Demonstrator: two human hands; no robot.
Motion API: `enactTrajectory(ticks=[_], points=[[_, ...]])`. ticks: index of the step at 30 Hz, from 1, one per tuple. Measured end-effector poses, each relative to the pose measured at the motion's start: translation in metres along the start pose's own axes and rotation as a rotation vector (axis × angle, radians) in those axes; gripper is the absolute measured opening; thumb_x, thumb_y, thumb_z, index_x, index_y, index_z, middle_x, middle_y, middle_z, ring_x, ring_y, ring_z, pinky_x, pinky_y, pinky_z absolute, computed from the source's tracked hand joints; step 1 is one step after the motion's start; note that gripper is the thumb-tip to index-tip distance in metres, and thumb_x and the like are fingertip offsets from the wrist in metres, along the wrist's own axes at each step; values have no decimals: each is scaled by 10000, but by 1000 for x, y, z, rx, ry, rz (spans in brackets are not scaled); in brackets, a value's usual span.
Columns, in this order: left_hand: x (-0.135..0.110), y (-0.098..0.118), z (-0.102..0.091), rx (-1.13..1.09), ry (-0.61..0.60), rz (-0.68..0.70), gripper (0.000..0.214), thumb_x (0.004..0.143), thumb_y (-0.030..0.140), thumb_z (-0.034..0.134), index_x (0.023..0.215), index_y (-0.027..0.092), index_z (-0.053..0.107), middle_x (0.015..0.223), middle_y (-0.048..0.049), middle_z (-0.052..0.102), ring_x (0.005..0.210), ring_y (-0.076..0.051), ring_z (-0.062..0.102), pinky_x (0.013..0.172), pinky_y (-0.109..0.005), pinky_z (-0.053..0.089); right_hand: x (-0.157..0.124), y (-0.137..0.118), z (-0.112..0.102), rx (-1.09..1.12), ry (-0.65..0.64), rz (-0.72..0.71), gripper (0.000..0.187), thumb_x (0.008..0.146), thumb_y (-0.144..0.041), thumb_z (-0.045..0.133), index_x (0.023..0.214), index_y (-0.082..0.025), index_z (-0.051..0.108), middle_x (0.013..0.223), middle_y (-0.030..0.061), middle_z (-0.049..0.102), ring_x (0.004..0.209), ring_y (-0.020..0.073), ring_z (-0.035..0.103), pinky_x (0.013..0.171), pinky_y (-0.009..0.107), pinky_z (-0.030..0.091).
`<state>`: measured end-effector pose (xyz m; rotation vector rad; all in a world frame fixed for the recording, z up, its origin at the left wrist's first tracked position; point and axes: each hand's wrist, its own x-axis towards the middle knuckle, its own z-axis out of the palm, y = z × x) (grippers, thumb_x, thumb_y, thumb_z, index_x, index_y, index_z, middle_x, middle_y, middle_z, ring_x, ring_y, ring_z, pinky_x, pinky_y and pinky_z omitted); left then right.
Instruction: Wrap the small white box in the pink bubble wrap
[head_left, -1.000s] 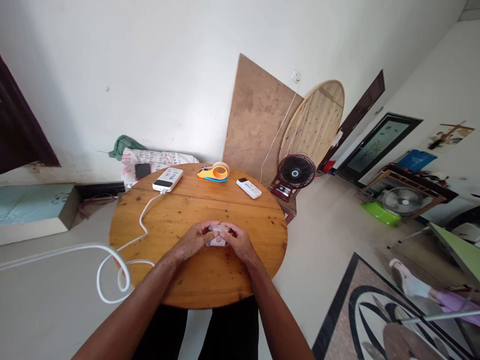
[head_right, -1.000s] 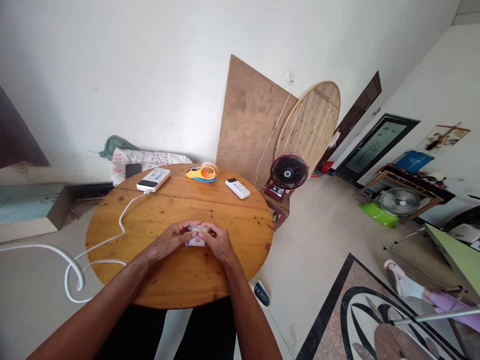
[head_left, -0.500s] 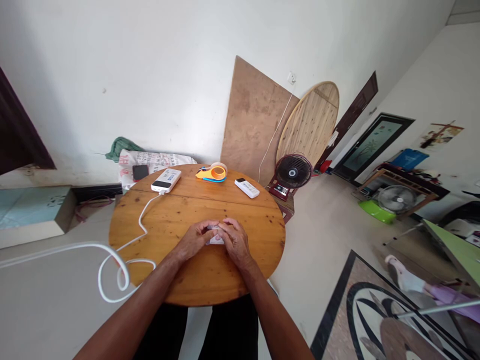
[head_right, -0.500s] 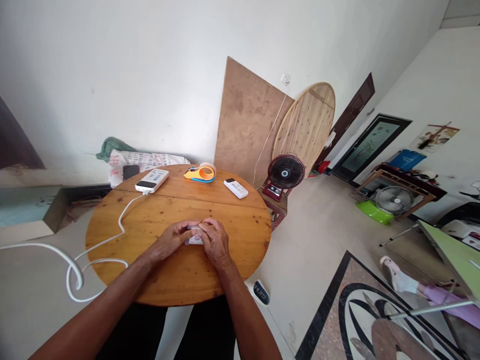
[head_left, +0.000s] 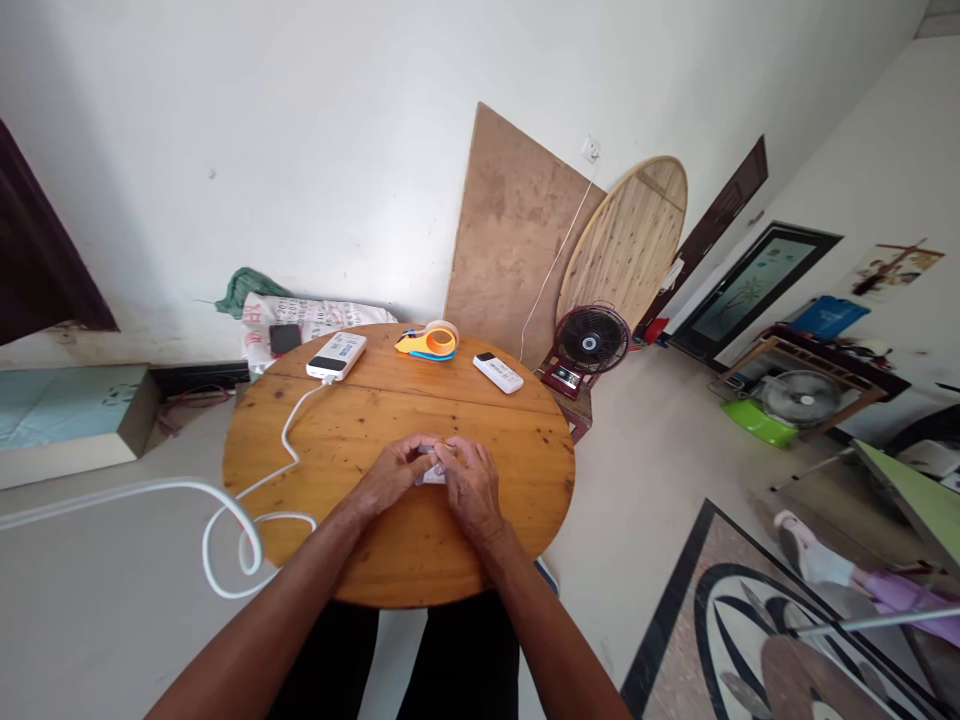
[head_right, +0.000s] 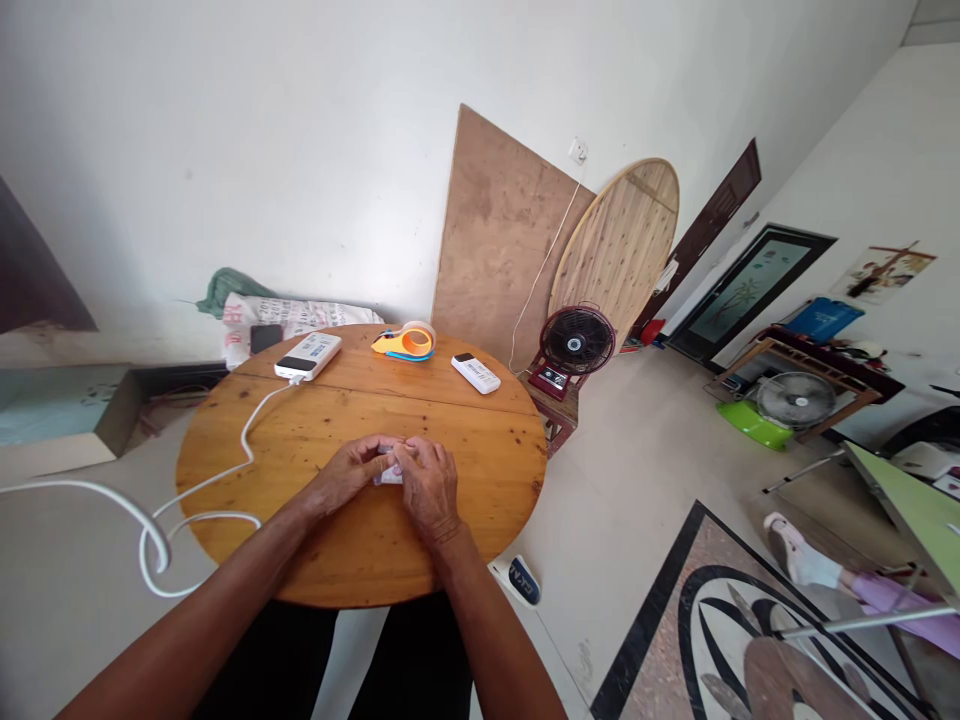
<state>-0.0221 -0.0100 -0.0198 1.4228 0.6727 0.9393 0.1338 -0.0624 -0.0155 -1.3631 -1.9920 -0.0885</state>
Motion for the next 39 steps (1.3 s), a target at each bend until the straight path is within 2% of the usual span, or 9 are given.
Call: enactTrajectory(ticks=[3,5,7,12,15,22,27,32,39], points=[[2,-1,1,50,36,1,355,753,428,623,964,143,652,784,-7,638,658,-123,523,584,-226,414,0,-1,4,9,14,-13,379,936,-208,378,1260,-249,570,1143,105,589,1022,240,511,887,397,426],[5,-2,2,75,60,2,382,756,440,604,977,133,658,766,-12,642,625,-122,514,564,-229,408,0,1,6,32,32,-31,392,934,-195,376,1283,-225,552,1176,106,589,1066,234,513,923,393,434],[7,-4,3,81,76,0,418,754,457,590,1005,131,662,805,-28,668,661,-142,551,605,-249,441,-1,4,8,55,50,-43,393,935,-199,393,1303,-208,532,1232,105,577,1137,225,506,986,391,422],[14,-12,1,104,152,20,448,746,473,568,1020,136,679,985,-71,701,900,-217,615,865,-344,466,-3,7,9,54,33,-49,397,918,-206,447,1307,-192,528,1359,112,498,1236,211,469,1051,388,404],[16,-16,-1,94,181,-19,498,753,484,545,1073,121,661,1003,-87,701,891,-224,622,864,-363,473,-3,8,8,-16,-14,-49,415,877,-216,525,1290,-186,547,1414,124,437,1277,244,423,1060,424,384],[17,-25,-3,61,267,-73,556,702,451,571,1128,97,620,986,-105,698,846,-229,639,812,-376,501,-1,15,10,-134,46,-24,296,883,-227,542,1162,-231,642,1377,113,464,1240,241,434,1014,419,383],[16,-29,-4,82,350,-26,597,642,409,622,1157,110,587,1148,-126,648,988,-248,625,891,-388,488,4,11,14,-150,56,-4,254,901,-248,529,1125,-222,646,1322,95,523,1229,231,439,993,385,361],[15,-31,-4,118,351,-7,609,650,410,617,1179,115,560,1194,-130,624,1008,-242,624,911,-392,487,8,9,14,-139,8,-21,227,927,-250,497,1123,-228,610,1191,53,628,1246,209,440,967,369,318],[14,-28,-2,140,342,17,569,657,451,609,1129,134,582,1096,-101,667,969,-237,634,864,-386,508,11,6,11,-143,-44,-29,193,911,-236,512,1087,-211,586,1188,58,622,1171,199,483,951,367,301]])
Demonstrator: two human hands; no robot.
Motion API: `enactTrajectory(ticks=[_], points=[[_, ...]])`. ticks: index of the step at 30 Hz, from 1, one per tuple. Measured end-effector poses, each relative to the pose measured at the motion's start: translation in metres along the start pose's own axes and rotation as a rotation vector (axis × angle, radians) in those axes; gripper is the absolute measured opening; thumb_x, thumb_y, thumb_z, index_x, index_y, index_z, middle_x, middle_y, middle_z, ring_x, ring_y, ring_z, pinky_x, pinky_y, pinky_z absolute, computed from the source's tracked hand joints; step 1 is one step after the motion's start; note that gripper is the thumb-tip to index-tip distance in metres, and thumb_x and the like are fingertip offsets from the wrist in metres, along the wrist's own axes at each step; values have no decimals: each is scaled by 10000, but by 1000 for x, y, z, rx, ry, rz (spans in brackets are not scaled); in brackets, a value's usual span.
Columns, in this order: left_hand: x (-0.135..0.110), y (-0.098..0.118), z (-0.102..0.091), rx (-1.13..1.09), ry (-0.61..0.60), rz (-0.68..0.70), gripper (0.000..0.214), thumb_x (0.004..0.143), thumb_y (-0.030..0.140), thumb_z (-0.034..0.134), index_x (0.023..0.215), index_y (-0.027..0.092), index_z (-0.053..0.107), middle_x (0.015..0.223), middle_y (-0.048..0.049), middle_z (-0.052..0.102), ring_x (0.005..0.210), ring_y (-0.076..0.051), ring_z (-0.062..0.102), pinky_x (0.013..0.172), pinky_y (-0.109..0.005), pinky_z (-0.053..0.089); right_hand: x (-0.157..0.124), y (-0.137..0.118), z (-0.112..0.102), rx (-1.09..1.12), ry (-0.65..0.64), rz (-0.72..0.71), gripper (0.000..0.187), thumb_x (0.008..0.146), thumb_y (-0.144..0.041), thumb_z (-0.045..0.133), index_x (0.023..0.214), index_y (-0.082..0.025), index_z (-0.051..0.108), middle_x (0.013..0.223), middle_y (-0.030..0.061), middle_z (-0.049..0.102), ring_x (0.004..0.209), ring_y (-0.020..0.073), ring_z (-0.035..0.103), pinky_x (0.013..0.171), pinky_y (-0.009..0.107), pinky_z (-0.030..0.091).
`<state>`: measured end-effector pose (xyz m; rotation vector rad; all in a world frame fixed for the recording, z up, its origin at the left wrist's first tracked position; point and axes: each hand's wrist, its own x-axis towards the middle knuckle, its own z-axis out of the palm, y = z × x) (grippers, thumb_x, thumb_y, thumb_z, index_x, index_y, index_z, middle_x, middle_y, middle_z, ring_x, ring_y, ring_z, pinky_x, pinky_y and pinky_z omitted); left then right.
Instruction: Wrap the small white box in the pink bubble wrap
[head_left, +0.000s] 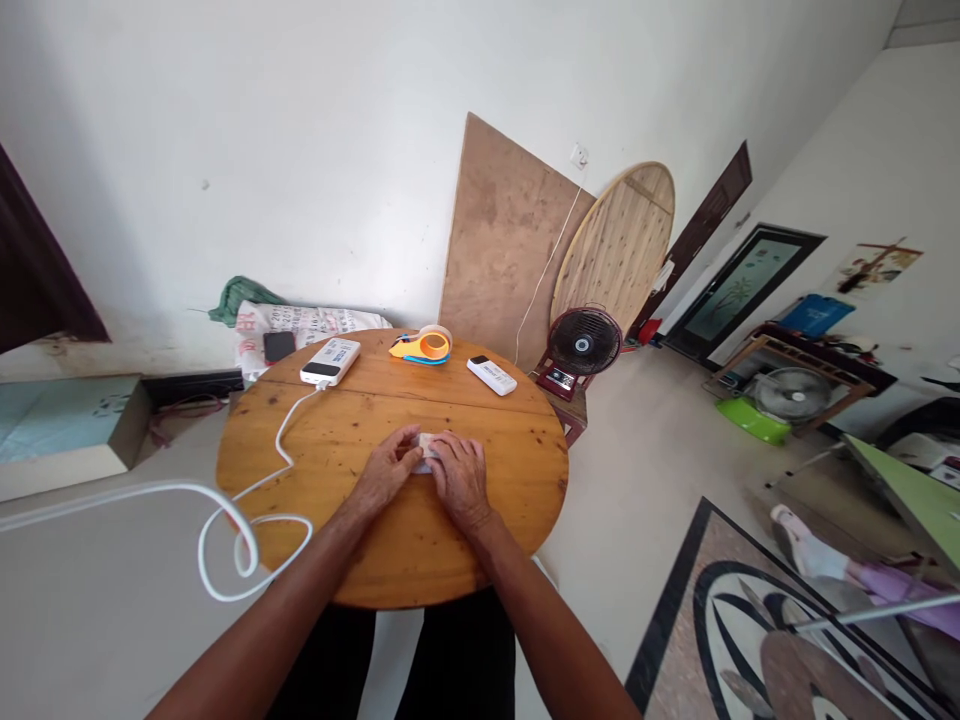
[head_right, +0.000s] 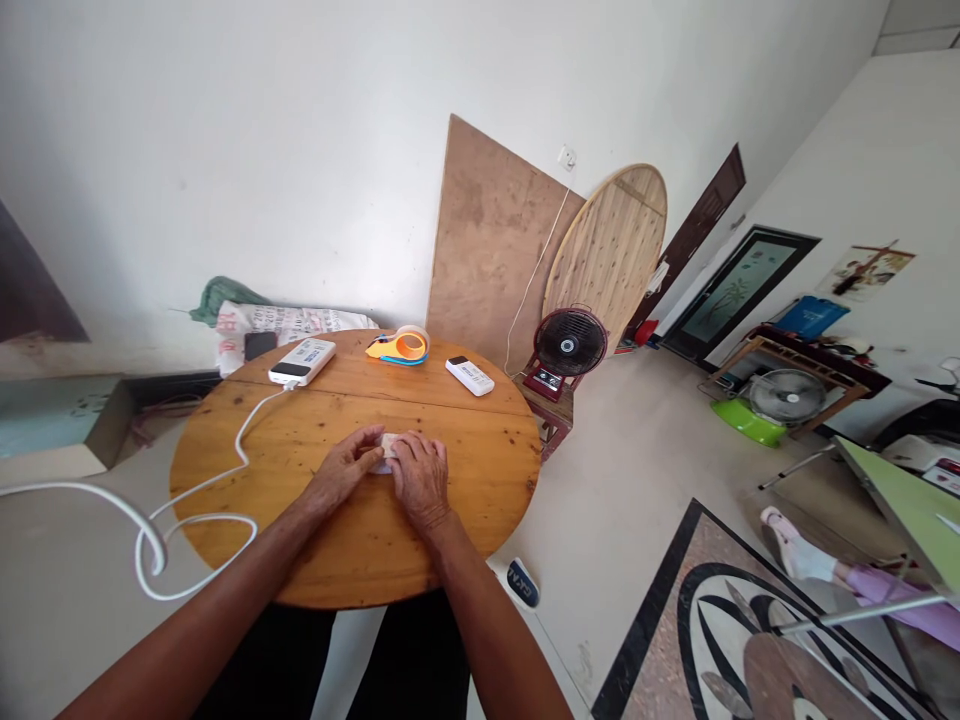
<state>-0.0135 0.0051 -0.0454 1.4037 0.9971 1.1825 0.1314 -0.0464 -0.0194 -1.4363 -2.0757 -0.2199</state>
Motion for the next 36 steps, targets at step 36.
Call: enactTrajectory(ticks=[36], points=[[-3,-1,2,-76,5,-8,638,673,413,616,1225,106,526,1192,-151,613,1042,-253,612,924,-426,489,-9,1,-6,66,86,115,493,820,-324,564,1297,-216,499,1433,101,401,1280,244,395,1040,398,297]])
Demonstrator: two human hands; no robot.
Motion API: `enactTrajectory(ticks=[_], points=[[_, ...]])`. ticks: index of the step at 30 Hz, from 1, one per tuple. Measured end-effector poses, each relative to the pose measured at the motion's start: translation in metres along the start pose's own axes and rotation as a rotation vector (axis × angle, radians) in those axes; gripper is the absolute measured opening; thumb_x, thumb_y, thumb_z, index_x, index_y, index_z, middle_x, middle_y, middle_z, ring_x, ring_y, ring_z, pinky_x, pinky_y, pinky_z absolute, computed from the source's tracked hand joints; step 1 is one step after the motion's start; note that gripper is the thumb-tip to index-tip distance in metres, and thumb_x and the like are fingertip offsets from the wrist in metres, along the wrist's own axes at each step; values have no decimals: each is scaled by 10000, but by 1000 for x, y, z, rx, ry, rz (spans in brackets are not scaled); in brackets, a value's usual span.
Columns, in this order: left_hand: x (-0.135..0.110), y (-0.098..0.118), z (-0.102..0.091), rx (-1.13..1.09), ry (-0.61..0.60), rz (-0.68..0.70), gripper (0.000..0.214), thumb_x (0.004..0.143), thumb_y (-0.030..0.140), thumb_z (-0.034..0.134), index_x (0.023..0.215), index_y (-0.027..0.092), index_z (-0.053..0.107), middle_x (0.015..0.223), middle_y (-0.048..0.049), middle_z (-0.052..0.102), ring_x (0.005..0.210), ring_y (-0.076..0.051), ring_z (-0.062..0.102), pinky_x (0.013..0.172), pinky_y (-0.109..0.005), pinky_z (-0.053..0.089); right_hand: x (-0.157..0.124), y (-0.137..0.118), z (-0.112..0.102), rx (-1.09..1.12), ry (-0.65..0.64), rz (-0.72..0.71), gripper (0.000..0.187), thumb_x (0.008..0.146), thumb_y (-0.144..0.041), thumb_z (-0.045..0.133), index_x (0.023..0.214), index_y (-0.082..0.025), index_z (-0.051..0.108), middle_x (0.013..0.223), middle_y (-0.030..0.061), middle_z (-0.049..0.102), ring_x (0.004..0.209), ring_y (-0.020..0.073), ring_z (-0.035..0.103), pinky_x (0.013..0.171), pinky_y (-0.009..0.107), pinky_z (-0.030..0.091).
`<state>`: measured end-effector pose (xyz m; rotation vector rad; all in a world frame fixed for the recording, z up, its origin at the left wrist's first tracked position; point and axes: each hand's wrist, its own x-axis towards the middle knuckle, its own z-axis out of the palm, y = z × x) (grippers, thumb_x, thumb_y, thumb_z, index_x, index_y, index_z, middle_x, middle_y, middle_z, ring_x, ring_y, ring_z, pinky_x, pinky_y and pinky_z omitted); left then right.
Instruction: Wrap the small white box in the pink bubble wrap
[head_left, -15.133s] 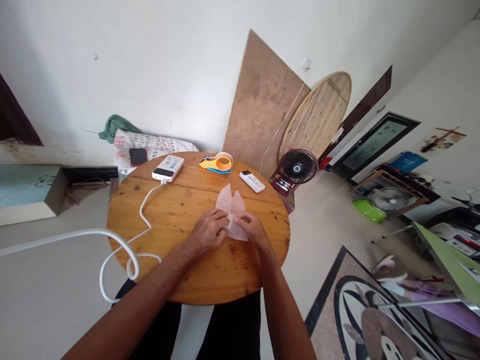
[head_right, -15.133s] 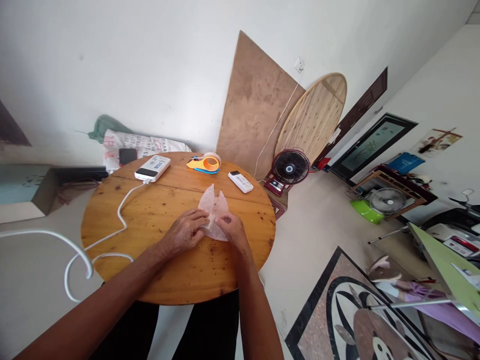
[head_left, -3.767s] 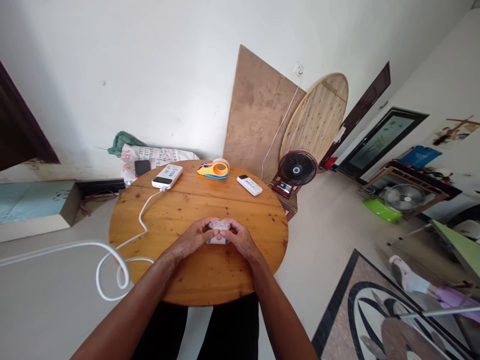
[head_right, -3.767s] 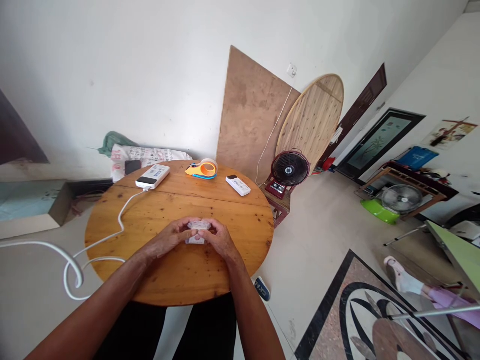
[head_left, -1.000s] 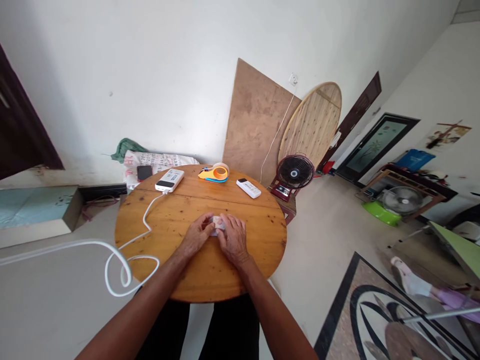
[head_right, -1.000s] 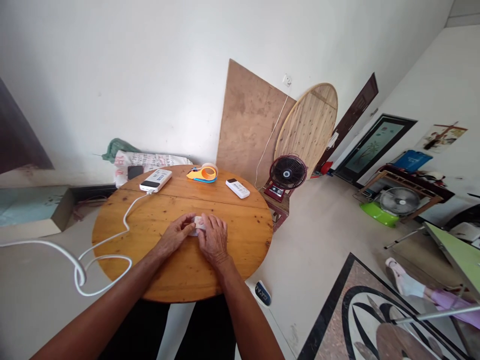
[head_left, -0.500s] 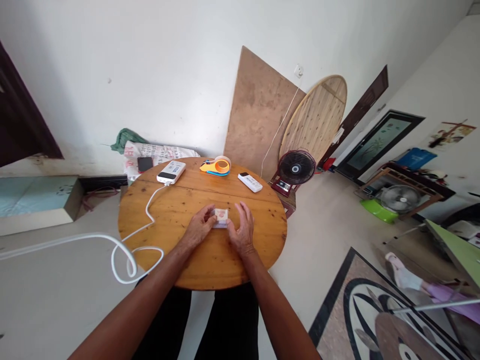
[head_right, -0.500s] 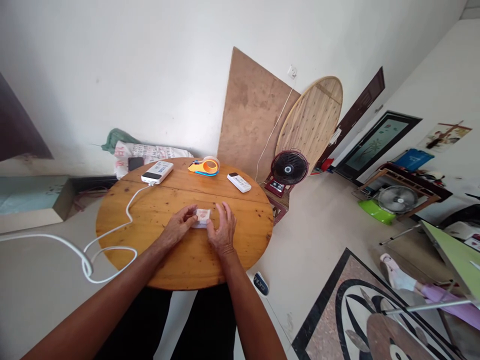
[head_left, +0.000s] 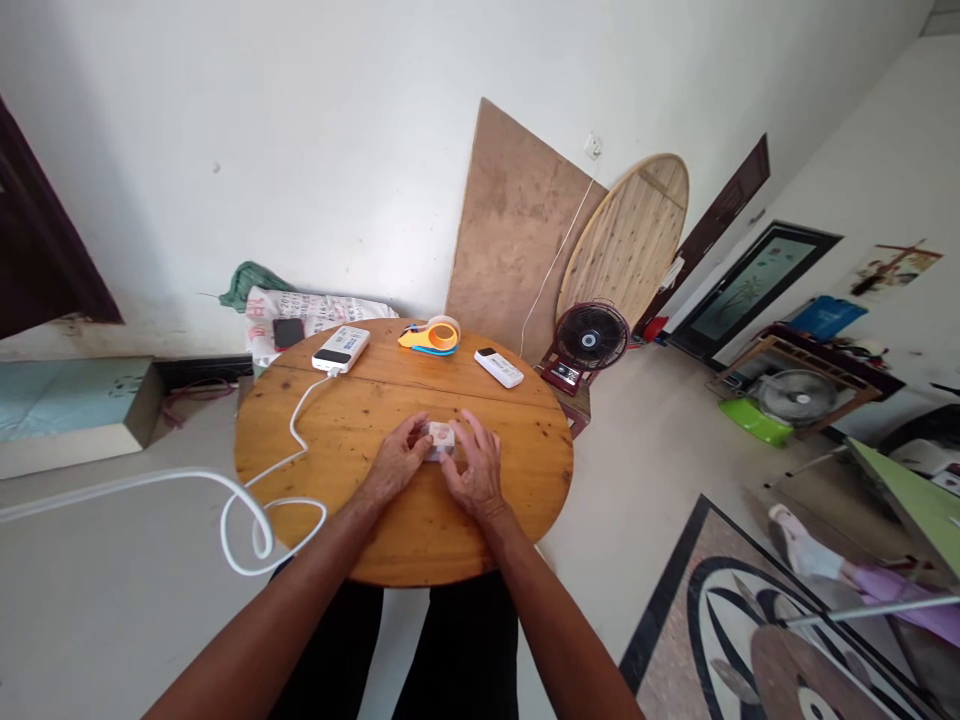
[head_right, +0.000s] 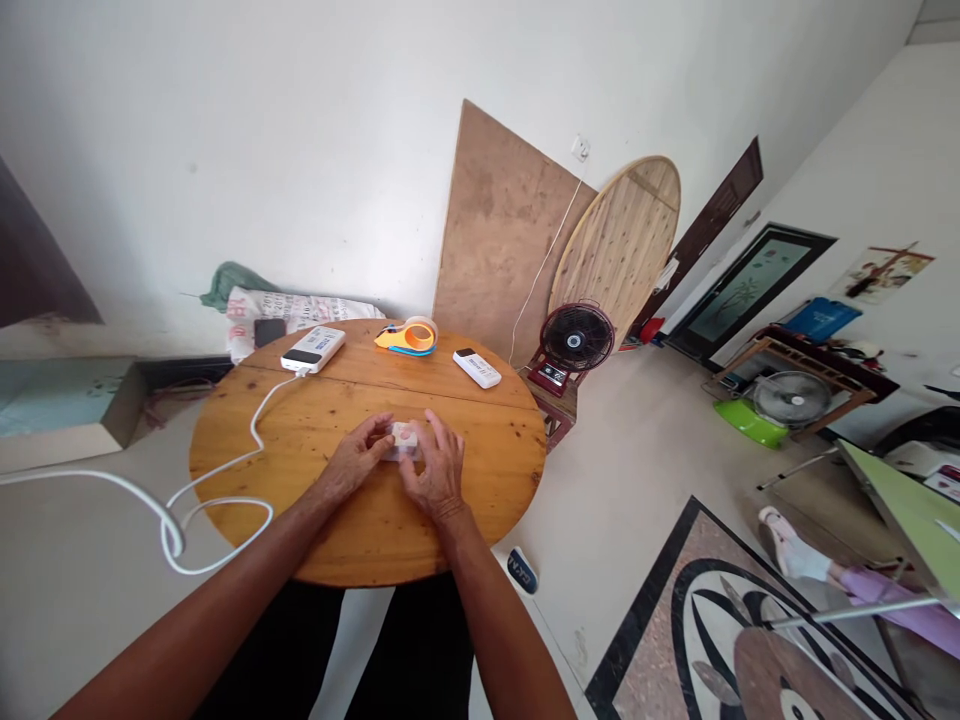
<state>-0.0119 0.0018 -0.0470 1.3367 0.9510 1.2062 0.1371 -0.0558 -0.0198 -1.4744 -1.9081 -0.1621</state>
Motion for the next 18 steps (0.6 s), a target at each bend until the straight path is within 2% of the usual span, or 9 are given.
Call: enactTrajectory(ticks=[2,4,7,10,12,15,18], points=[[0,-1,1,-9,10,9,633,665,412,627,1214,110,535,1189,-149,618,1055,-255,607,944,-431,475,-2,3,0,41,90,61,525,834,-322,532,1336,-191,452,1405,119,428,1274,239,410,1036,391,312],[1,-1,0,-12,14,20,617,662,406,634,1203,123,545,1183,-139,624,1059,-255,606,954,-436,468,-1,4,0,46,112,92,558,829,-320,531,1357,-176,425,1405,133,424,1285,248,400,1035,397,318],[1,-2,-1,-2,14,29,608,664,407,629,1195,121,553,1175,-138,629,1054,-255,607,952,-435,468,2,0,1,-7,-21,20,566,795,-338,593,1332,-211,469,1451,118,375,1314,277,359,1039,426,305],[1,-1,-1,24,16,20,602,666,401,624,1194,121,555,1172,-134,630,1043,-252,609,948,-428,470,5,-2,1,-21,-135,-32,470,775,-325,628,1235,-253,565,1447,87,394,1315,285,360,1041,445,298],[0,0,0,15,13,9,598,664,396,624,1197,135,553,1166,-122,634,1037,-246,611,938,-422,477,5,0,2,27,-100,3,480,784,-305,615,1255,-246,548,1449,88,392,1301,272,387,1049,438,305],[1,-1,1,-16,26,17,601,659,390,628,1200,141,549,1171,-119,628,1051,-245,604,950,-425,470,3,11,6,172,12,94,631,778,-295,611,1371,-204,416,1419,115,428,1285,257,420,1064,420,327],[4,-6,-1,-45,85,17,609,673,381,623,1227,146,528,1195,-133,609,1074,-253,588,952,-440,467,3,20,12,318,10,161,718,751,-283,632,1406,-188,355,1386,117,470,1272,252,447,1068,408,354]])
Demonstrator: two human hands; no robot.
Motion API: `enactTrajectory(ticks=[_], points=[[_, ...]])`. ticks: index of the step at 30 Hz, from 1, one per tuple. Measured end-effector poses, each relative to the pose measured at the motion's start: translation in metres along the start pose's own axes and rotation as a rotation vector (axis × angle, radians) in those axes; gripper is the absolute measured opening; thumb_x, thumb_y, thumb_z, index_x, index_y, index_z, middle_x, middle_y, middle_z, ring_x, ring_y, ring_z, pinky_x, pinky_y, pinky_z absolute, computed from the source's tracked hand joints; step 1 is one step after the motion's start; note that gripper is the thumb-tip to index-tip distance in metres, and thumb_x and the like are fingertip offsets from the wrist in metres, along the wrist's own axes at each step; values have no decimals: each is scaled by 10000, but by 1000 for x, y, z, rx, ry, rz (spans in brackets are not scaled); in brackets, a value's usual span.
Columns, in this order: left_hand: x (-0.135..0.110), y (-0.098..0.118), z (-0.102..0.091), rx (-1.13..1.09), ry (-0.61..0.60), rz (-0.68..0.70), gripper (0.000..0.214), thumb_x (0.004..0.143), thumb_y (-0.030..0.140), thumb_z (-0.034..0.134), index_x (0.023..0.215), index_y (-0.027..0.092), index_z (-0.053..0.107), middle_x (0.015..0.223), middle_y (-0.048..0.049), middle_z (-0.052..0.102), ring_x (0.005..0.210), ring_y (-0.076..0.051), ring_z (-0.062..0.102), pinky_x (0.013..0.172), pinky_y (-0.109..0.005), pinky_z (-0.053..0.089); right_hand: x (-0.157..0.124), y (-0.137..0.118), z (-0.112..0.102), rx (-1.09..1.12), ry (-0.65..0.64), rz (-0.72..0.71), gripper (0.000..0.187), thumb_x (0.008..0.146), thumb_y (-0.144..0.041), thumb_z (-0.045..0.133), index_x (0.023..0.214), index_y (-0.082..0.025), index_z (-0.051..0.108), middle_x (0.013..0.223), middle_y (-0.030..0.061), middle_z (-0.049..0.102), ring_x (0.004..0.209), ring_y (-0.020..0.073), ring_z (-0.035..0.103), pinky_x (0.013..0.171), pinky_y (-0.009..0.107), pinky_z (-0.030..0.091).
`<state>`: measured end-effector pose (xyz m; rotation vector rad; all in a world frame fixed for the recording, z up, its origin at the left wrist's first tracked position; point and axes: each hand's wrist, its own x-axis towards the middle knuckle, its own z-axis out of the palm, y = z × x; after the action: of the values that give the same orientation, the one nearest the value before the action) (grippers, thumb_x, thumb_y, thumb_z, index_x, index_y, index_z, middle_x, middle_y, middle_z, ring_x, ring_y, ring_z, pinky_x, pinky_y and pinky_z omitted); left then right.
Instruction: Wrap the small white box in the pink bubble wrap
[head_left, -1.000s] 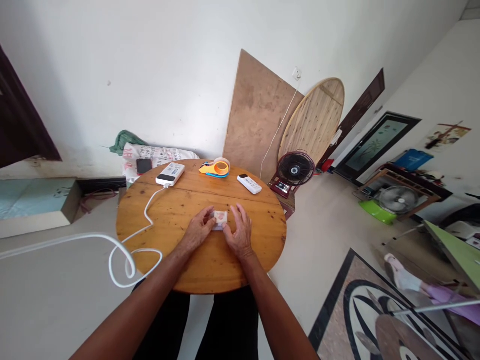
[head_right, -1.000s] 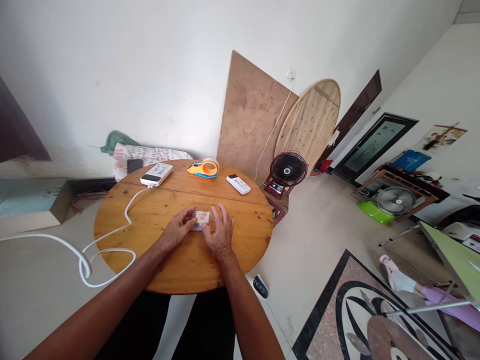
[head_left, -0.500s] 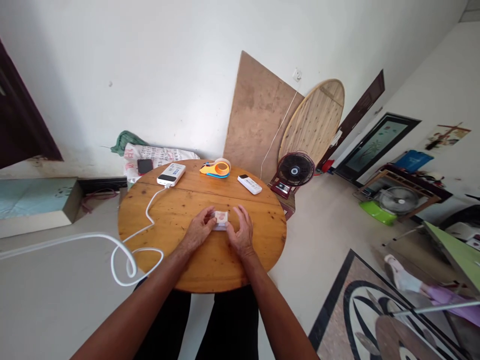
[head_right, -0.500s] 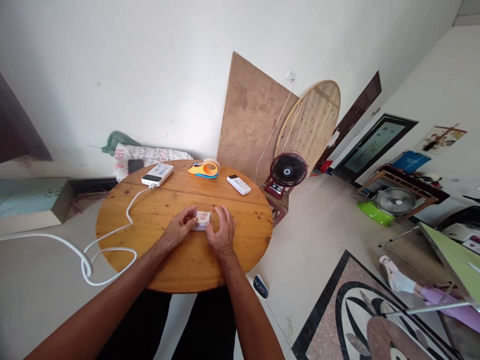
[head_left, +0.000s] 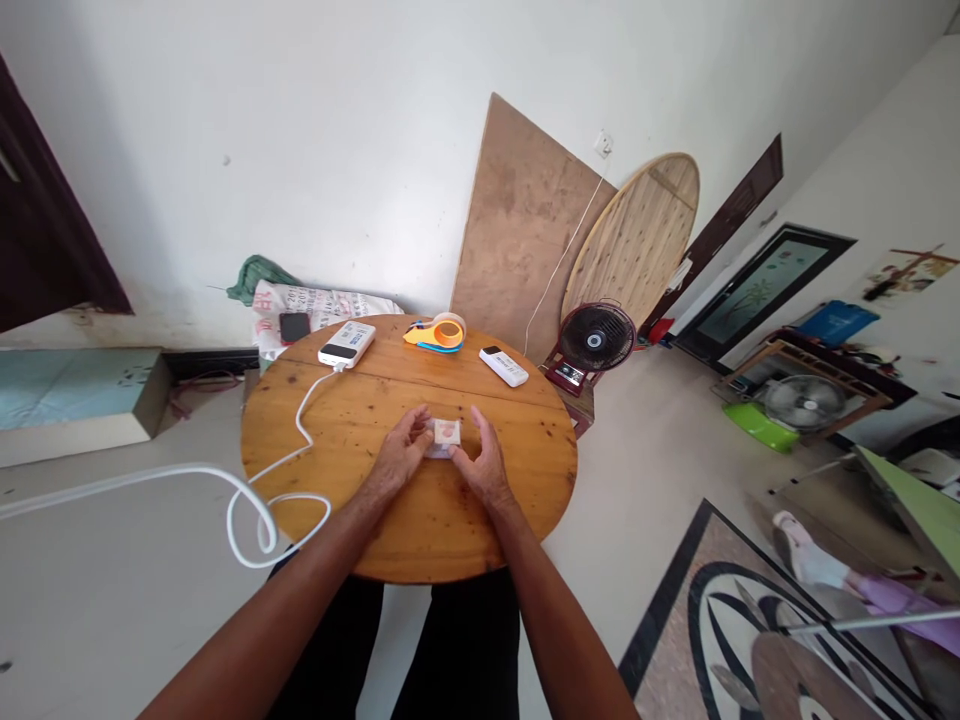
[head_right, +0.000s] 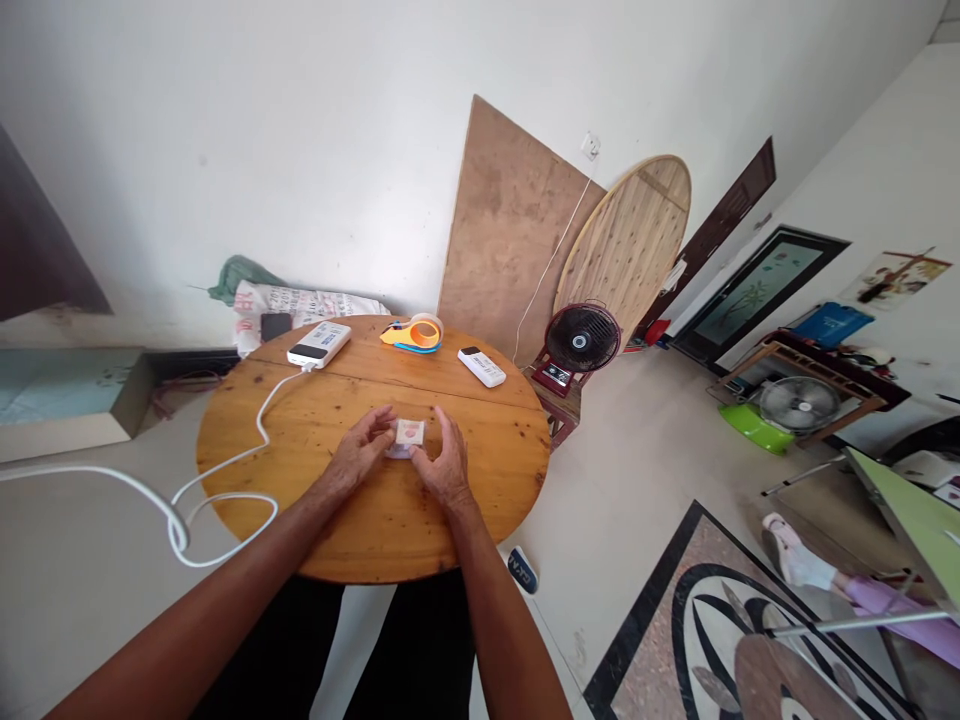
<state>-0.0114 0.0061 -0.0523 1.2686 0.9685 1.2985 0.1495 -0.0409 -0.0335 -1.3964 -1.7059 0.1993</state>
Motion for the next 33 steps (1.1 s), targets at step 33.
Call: enactTrajectory(ticks=[33], points=[[-13,14,2,549,37,308,262,744,351,601,946,188,644,871,-53,555,826,-197,567,757,-327,493,34,20,0,449,-64,489,439,757,-378,588,1138,-160,590,1082,102,680,993,235,642,743,333,545]])
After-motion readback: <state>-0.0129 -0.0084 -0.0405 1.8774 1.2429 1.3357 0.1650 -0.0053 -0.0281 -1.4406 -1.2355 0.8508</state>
